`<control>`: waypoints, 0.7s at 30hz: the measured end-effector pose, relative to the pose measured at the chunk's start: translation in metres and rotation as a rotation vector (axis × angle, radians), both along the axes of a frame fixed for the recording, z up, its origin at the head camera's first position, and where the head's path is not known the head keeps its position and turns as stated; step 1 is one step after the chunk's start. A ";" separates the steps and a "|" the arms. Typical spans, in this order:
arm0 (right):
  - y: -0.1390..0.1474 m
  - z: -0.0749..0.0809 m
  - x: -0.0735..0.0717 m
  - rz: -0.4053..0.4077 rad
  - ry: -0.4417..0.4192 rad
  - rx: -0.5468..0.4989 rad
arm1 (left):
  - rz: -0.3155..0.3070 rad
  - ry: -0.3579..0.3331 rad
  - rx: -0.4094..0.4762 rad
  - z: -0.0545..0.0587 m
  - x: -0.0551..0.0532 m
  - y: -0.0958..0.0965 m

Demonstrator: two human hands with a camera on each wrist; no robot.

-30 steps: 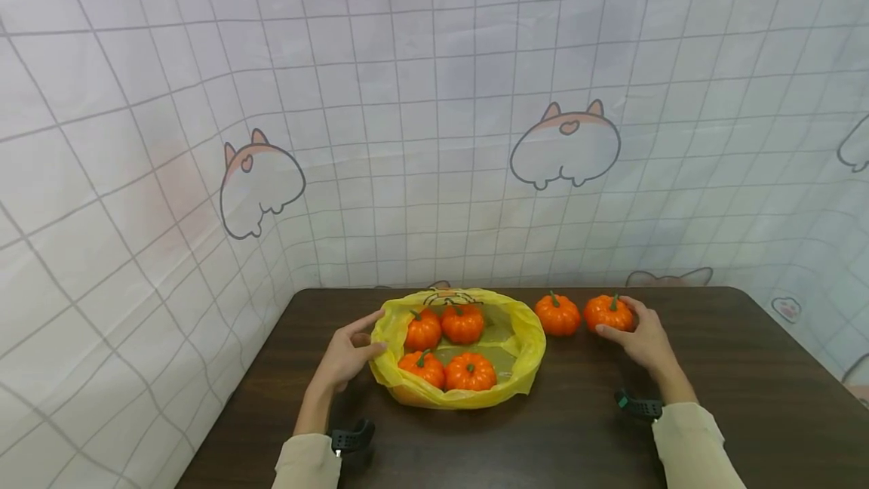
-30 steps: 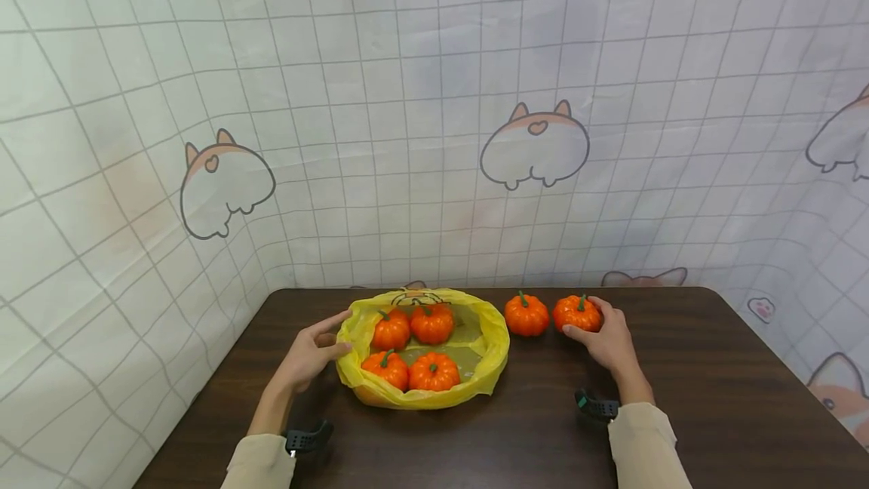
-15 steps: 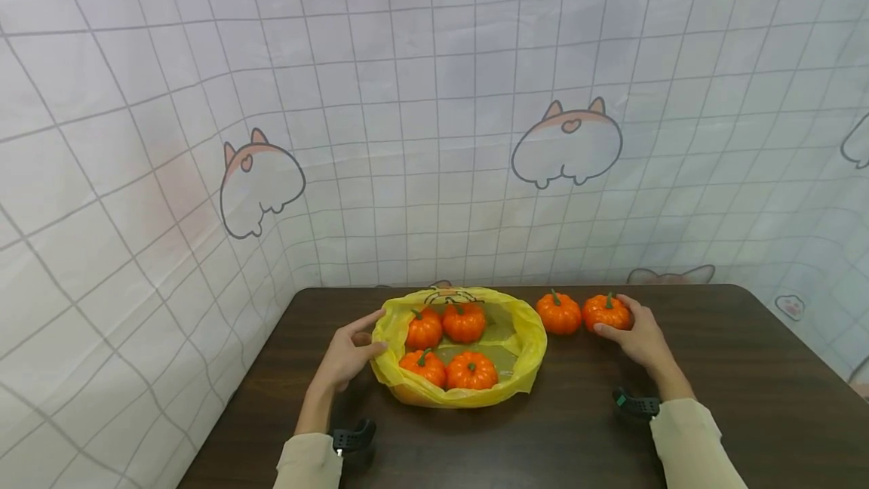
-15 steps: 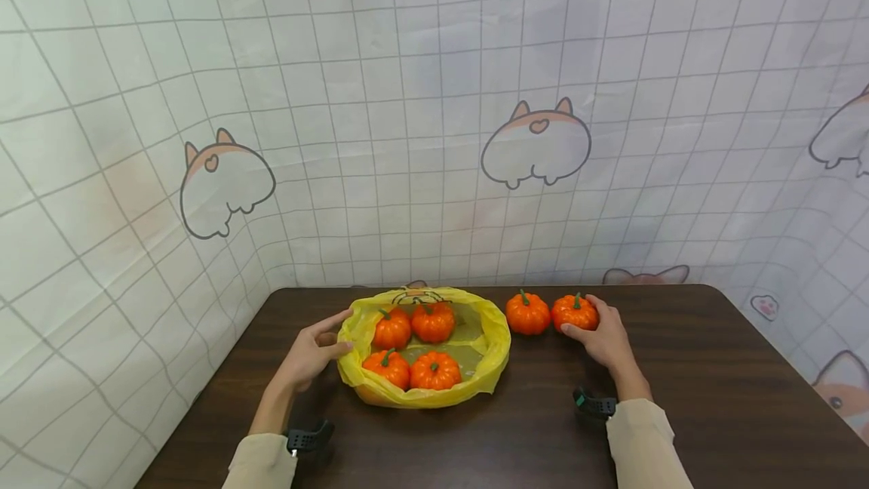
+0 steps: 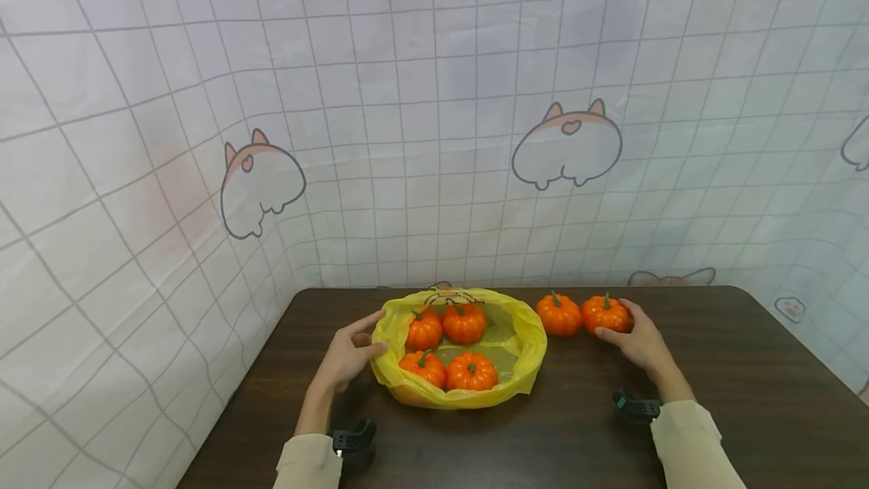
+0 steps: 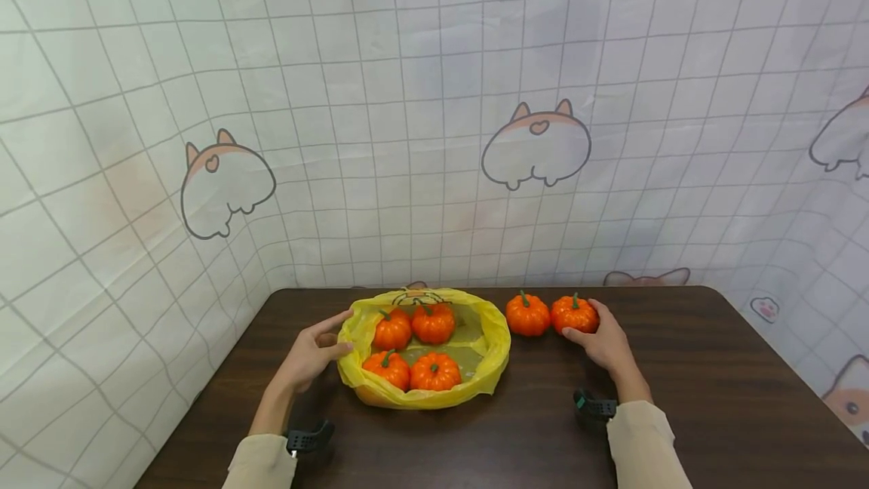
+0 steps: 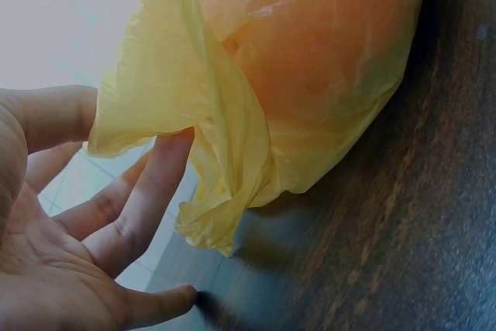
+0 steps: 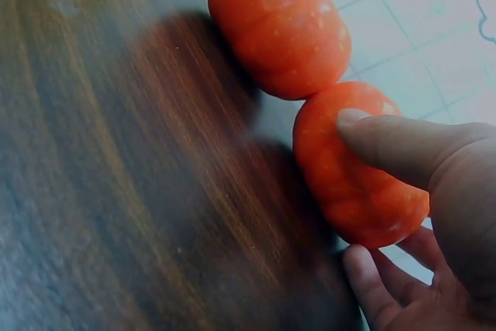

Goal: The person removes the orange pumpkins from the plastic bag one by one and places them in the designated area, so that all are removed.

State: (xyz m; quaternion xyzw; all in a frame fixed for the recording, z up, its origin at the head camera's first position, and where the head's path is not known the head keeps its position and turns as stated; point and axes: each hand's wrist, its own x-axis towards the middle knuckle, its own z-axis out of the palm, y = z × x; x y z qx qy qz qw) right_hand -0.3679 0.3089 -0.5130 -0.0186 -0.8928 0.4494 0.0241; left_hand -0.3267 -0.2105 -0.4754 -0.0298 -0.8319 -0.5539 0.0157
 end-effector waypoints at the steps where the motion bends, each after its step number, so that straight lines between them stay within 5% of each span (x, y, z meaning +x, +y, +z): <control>1: 0.000 0.000 0.000 0.002 0.004 -0.004 | 0.000 0.001 0.001 0.000 0.000 0.000; 21: 0.002 -0.002 -0.001 0.011 -0.004 -0.052 | 0.000 0.007 -0.003 0.001 0.001 0.001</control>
